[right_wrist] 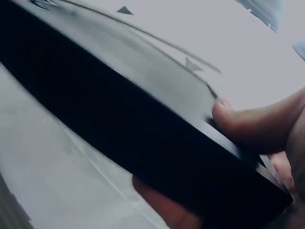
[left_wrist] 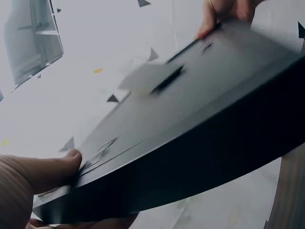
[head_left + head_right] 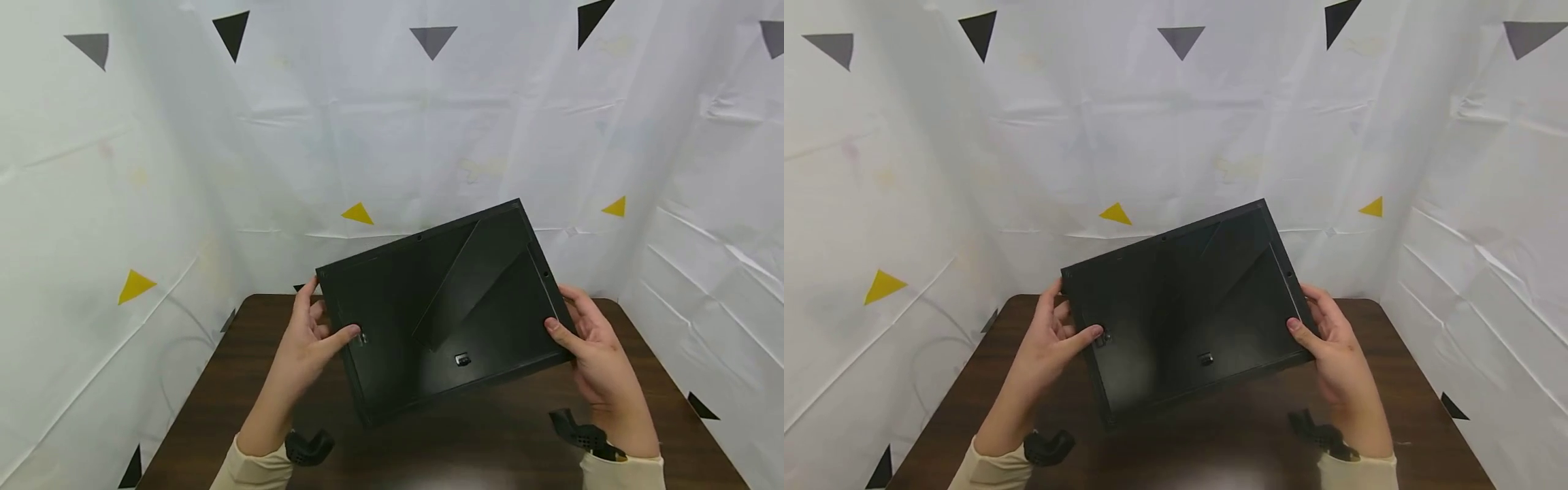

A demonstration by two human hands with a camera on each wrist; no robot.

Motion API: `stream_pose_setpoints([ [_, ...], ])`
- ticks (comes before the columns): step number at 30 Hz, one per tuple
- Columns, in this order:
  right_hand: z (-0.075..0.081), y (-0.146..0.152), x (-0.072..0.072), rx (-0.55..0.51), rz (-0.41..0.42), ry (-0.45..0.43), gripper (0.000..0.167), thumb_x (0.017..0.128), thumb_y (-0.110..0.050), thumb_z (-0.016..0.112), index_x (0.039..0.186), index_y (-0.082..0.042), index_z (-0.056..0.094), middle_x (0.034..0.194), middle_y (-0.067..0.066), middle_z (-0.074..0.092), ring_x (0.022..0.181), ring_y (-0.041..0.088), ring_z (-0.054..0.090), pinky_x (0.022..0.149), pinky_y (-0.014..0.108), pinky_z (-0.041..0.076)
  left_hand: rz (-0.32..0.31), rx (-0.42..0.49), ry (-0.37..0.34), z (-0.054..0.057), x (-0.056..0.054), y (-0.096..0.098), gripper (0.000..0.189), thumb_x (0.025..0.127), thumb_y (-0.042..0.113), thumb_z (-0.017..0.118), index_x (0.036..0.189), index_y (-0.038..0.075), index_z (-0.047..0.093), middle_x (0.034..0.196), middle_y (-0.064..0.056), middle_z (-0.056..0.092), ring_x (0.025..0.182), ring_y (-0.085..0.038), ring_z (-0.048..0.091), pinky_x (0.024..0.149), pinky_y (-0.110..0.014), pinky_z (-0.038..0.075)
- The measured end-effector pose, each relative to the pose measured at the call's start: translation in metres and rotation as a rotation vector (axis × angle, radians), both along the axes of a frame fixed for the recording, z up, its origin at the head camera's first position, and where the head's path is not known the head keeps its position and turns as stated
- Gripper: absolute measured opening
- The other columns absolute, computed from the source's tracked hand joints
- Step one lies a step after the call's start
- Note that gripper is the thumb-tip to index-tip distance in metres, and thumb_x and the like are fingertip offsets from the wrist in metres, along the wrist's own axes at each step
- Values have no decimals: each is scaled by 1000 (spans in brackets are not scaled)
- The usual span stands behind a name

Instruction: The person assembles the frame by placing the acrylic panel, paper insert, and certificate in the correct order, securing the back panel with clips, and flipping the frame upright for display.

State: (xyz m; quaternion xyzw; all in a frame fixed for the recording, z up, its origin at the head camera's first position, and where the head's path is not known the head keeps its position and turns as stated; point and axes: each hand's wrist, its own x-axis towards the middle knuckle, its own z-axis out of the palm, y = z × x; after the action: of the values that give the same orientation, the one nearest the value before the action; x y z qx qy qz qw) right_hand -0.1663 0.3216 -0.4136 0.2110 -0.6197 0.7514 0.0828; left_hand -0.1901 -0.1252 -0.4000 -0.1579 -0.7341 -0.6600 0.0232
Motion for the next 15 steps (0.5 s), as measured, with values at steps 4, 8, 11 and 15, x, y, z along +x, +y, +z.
stream_pose_setpoints([
  [4,-2,7,1,32,53,37,55,108,15,49,160,-3,44,136,0,69,108,13,79,78,30,67,23,-69,-23,0,1,-6,92,95,22,88,168,29,32,153,-17,56,114,-17,73,90,-30,63],
  [8,-5,15,1,84,70,79,57,107,18,49,160,0,43,131,2,71,103,16,80,77,30,67,51,-218,-47,1,-1,-11,65,93,32,90,149,26,58,136,-13,66,109,-25,76,90,-38,63],
  [11,-5,19,2,169,24,108,59,105,19,52,161,0,42,128,3,70,104,13,79,79,27,66,104,-425,-40,2,-1,-14,53,90,44,91,135,30,67,129,-4,70,111,-24,70,89,-40,58],
  [15,-2,21,8,343,-82,186,64,102,20,57,162,1,43,127,1,68,111,8,73,86,20,61,53,-619,-89,4,3,-14,48,89,50,90,124,23,71,127,-2,70,114,-30,64,87,-44,54],
])
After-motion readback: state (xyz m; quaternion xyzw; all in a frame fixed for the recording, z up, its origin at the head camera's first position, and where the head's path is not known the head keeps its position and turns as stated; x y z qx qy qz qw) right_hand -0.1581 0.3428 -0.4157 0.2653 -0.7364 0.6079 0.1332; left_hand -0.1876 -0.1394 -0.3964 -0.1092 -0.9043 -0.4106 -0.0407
